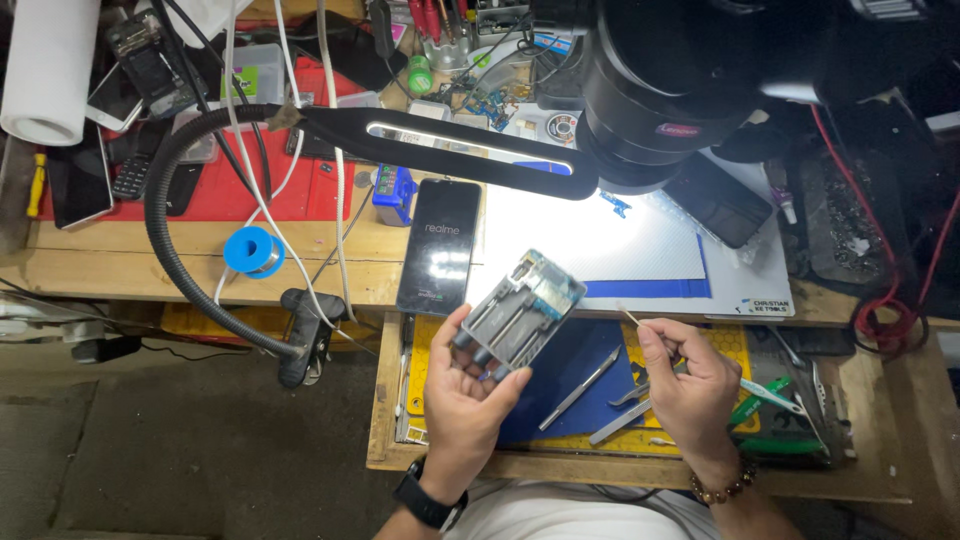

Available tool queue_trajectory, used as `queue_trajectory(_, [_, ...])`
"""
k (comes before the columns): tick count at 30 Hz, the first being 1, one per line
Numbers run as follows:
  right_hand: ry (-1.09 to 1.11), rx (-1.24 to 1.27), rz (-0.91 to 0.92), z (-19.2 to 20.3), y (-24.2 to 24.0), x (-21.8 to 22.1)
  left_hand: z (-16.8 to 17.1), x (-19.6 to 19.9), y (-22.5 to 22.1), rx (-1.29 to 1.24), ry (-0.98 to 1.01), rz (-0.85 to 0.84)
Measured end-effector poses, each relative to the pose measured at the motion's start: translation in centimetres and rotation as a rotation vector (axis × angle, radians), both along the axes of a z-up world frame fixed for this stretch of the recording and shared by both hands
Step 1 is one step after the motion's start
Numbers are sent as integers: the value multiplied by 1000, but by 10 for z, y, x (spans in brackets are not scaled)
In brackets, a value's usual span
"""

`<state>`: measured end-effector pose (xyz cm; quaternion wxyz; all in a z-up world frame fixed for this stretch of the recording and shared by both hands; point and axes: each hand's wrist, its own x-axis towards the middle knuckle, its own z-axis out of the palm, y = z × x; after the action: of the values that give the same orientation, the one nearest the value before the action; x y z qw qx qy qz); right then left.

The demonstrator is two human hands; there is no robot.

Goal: The person disassembles a mobile phone by removing the internal battery and circuit board, then reassembles the components and tests the touch interface on the screen.

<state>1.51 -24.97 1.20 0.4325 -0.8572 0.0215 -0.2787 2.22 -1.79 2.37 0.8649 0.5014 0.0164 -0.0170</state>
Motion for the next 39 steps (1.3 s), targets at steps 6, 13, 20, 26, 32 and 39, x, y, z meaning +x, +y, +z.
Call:
queue_trajectory(6, [-21,-6,-32,-3,-1,2,14,34,-28,24,-93,17])
queue_trajectory(13, [-33,-29,-39,-4,-4,2,30,53,-65,41,-66,57])
queue_trajectory(20, [2,-19,-55,0,-3,1,26,56,-74,89,-38,67])
queue_trajectory(26, [-3,-16,-63,2,-3,2,26,56,-75,83,-41,66])
queue_trajectory(32, [6,5,-67,2,-4,2,24,57,-71,143,-23,29])
queue_trajectory(39, [-14,59,-78,1,-3,4,19,63,-67,135,-31,-63])
